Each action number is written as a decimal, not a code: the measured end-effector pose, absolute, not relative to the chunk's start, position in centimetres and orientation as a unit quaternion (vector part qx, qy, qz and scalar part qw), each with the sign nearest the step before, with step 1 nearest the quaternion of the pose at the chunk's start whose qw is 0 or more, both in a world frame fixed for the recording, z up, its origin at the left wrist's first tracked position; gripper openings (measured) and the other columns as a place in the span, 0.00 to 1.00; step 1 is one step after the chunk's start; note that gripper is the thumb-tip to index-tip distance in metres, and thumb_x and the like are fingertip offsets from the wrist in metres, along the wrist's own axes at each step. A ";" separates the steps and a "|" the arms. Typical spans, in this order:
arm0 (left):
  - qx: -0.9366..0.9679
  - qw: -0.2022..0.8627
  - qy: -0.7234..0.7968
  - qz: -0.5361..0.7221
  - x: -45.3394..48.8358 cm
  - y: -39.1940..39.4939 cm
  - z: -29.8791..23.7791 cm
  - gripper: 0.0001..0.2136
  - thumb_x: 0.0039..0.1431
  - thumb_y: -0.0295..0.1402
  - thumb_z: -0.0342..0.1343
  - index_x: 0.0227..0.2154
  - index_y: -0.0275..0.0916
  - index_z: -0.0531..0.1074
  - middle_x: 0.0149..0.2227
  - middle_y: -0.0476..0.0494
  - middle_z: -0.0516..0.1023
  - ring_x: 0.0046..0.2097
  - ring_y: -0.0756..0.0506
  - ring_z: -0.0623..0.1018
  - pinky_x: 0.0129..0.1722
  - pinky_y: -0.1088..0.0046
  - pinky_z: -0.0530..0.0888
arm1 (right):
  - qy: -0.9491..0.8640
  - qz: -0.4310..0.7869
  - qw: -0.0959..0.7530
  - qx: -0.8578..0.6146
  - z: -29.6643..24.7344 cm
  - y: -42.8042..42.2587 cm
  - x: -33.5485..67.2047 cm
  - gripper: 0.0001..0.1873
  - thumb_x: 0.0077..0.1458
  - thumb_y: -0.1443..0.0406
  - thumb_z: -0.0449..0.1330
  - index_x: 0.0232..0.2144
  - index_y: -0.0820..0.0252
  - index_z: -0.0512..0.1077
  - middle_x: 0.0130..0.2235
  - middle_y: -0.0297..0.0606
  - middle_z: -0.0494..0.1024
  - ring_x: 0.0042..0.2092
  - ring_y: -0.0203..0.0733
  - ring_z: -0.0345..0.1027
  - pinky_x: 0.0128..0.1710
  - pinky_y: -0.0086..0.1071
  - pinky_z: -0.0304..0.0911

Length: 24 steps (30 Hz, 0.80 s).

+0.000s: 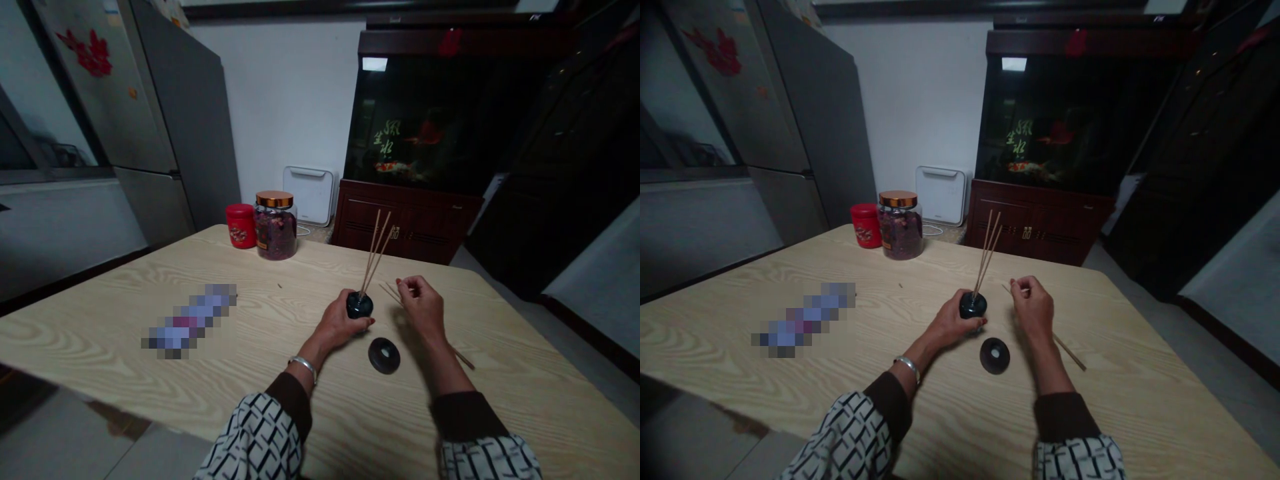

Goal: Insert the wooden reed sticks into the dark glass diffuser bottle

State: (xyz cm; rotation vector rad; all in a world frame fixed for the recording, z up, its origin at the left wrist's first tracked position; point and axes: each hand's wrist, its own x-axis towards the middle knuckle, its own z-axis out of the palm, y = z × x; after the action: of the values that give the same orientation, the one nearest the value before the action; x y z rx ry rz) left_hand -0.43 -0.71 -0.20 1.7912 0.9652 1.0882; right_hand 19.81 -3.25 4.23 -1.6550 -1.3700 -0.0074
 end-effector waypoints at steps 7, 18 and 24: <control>0.710 0.408 0.382 0.427 -0.6 -0.9 0.1 0.27 0.44 0.39 0.69 0.48 0.38 0.68 0.39 0.43 0.77 0.40 0.44 0.75 0.40 0.70 0.71 | -0.546 0.021 0.110 -0.830 2.1 -4.6 27.2 0.11 0.53 0.57 0.57 0.33 0.54 0.75 0.41 0.42 0.78 0.42 0.48 0.71 0.32 0.34 0.57; 0.708 0.412 0.380 0.430 -0.6 -1.0 0.3 0.27 0.44 0.38 0.68 0.47 0.38 0.67 0.39 0.44 0.76 0.40 0.45 0.75 0.39 0.71 0.71 | -0.546 0.014 0.089 -0.833 2.9 -4.9 25.4 0.12 0.56 0.60 0.52 0.32 0.55 0.75 0.38 0.43 0.80 0.38 0.46 0.72 0.30 0.33 0.55; 0.705 0.416 0.375 0.435 -0.6 -1.0 0.2 0.27 0.44 0.38 0.69 0.47 0.39 0.68 0.39 0.44 0.76 0.39 0.45 0.75 0.38 0.71 0.71 | -0.520 -0.022 0.374 -0.768 5.6 -5.4 25.0 0.09 0.53 0.59 0.57 0.30 0.56 0.74 0.30 0.39 0.77 0.33 0.43 0.70 0.31 0.33 0.59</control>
State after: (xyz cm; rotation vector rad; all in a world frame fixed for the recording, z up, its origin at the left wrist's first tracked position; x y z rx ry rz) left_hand -0.59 -1.02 0.17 1.7713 0.9412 1.0931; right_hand 25.00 -5.40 5.56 -1.9666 -1.3321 -0.0569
